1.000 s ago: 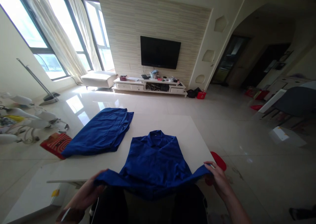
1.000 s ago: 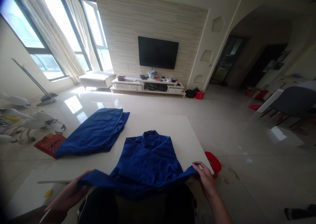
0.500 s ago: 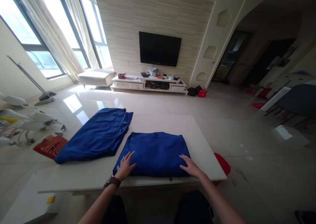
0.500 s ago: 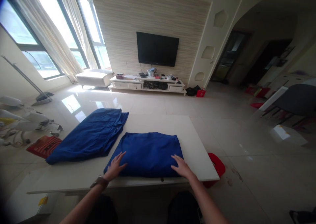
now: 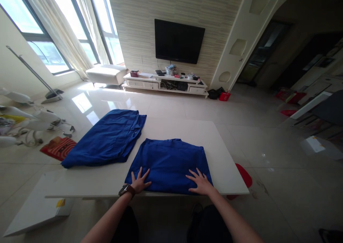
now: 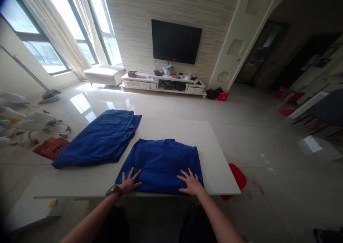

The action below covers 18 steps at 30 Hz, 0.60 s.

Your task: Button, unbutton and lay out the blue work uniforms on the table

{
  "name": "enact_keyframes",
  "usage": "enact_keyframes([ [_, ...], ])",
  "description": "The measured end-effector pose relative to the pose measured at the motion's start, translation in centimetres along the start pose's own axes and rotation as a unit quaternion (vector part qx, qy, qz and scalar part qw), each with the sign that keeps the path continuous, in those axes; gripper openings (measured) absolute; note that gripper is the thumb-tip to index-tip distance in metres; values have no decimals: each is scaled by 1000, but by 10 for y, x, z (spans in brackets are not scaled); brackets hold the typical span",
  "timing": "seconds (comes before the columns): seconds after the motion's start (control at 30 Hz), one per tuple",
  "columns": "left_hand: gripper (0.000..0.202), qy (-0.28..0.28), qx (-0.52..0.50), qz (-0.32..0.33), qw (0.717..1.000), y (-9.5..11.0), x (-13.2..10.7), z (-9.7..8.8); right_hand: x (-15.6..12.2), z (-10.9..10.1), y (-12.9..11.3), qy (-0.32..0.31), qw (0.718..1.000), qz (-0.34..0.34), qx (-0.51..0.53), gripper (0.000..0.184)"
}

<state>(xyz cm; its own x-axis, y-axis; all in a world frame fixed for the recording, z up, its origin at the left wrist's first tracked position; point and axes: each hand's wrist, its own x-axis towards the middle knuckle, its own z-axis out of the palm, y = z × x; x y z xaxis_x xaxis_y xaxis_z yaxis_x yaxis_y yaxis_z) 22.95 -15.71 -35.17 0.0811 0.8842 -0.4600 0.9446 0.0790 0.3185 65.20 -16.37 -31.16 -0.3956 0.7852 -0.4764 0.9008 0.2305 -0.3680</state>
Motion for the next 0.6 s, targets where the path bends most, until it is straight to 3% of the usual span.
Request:
enact_keyframes([
  [0.07,79,14,-12,-34,999,7,9,-4,6,14,6,-9,1000,26,3,82],
  [0.13,78,45,-4,-26,999,26,20,-17,9,25,16,14,998,62,7,80],
  [0.27,73,136,-14,71,988,86,32,-41,13,38,45,72,985,156,9,77],
  [0.37,69,125,-49,141,981,109,20,-36,18,40,65,112,966,230,23,75],
  [0.47,71,25,-46,113,992,87,1,-17,27,32,77,147,939,303,63,78],
  [0.6,87,-48,-5,8,999,25,-17,8,50,14,92,190,898,377,124,86],
])
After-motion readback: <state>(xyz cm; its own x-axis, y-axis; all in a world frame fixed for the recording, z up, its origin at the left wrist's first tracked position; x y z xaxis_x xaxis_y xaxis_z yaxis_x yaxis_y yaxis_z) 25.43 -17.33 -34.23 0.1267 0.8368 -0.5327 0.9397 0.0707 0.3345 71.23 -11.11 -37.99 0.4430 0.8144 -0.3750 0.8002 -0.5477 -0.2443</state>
